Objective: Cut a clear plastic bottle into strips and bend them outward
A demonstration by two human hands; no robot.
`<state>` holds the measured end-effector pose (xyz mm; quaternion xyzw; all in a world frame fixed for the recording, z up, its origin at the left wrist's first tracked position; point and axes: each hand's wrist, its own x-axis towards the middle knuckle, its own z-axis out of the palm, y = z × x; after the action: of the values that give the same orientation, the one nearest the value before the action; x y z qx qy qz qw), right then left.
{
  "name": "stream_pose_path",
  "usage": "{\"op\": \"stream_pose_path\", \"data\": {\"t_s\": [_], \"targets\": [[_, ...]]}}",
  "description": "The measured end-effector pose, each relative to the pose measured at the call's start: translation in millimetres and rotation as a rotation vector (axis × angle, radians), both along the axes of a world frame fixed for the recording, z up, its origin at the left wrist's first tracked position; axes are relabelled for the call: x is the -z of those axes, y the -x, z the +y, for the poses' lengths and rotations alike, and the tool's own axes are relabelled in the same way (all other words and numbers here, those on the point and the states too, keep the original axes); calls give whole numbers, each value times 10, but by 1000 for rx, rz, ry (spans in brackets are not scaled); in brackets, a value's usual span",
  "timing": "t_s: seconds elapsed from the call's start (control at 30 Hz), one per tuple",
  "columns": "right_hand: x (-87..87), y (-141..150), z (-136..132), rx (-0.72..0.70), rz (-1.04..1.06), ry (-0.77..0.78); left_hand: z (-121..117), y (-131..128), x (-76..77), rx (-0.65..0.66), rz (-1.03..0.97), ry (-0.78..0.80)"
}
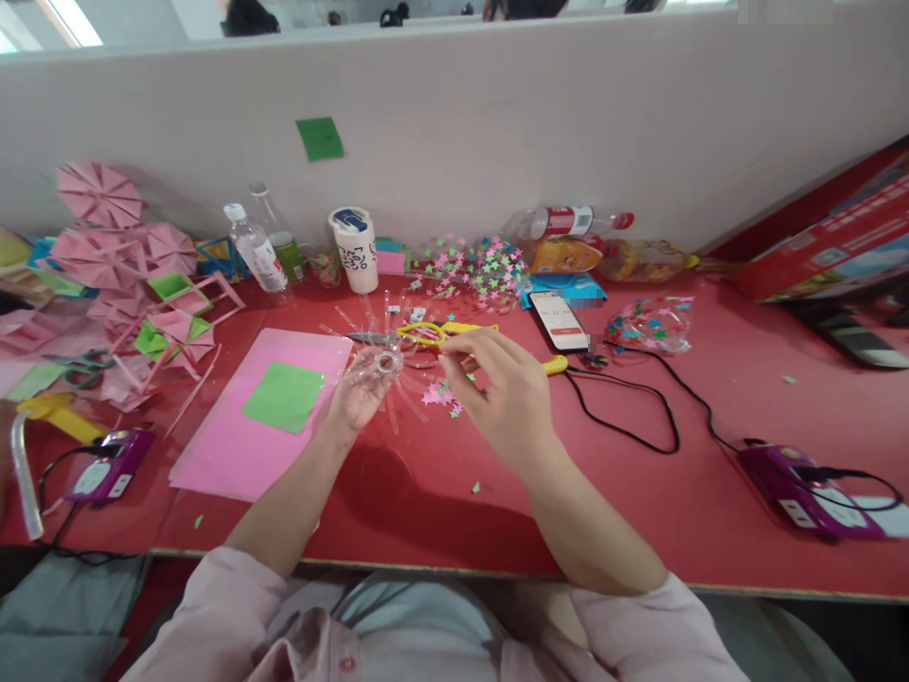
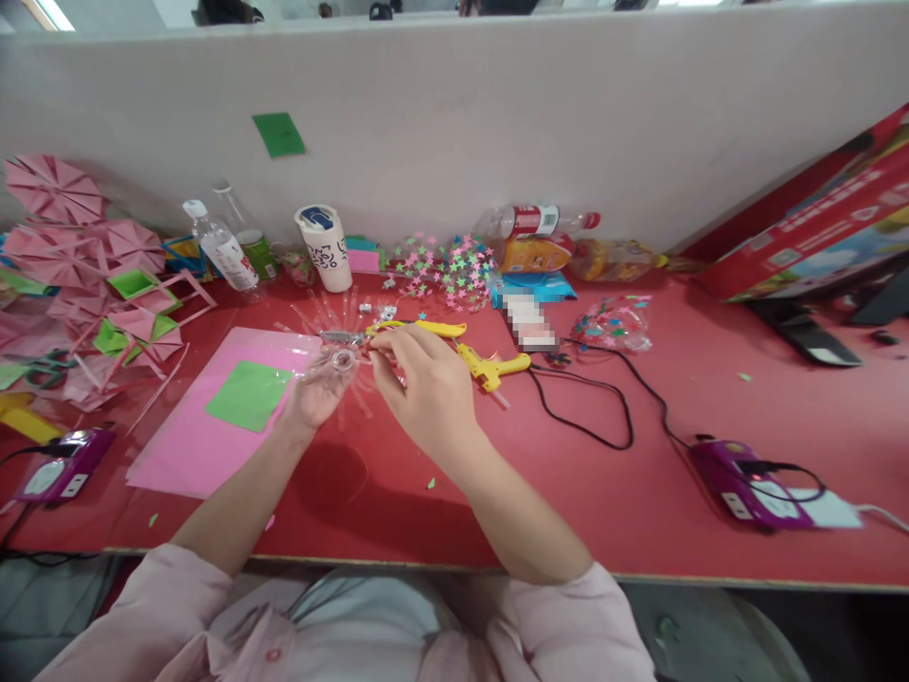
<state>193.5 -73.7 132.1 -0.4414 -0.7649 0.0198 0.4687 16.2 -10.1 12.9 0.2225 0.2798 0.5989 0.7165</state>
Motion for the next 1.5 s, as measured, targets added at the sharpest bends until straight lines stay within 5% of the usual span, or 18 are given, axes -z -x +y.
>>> {"op": "stream_pose_path", "data": {"t_s": [0.63, 0.83, 1.13, 1.5], "targets": [[154, 105, 30, -53, -116, 114, 16, 1, 50, -4, 12, 42], [222, 219, -29, -97, -64, -44, 9, -12, 48, 21, 9, -59], [441, 308, 37, -7, -27, 153, 8, -69, 132, -22, 13, -105], [453, 302, 62, -13, 89, 248, -3, -69, 147, 25, -8, -86]]}}
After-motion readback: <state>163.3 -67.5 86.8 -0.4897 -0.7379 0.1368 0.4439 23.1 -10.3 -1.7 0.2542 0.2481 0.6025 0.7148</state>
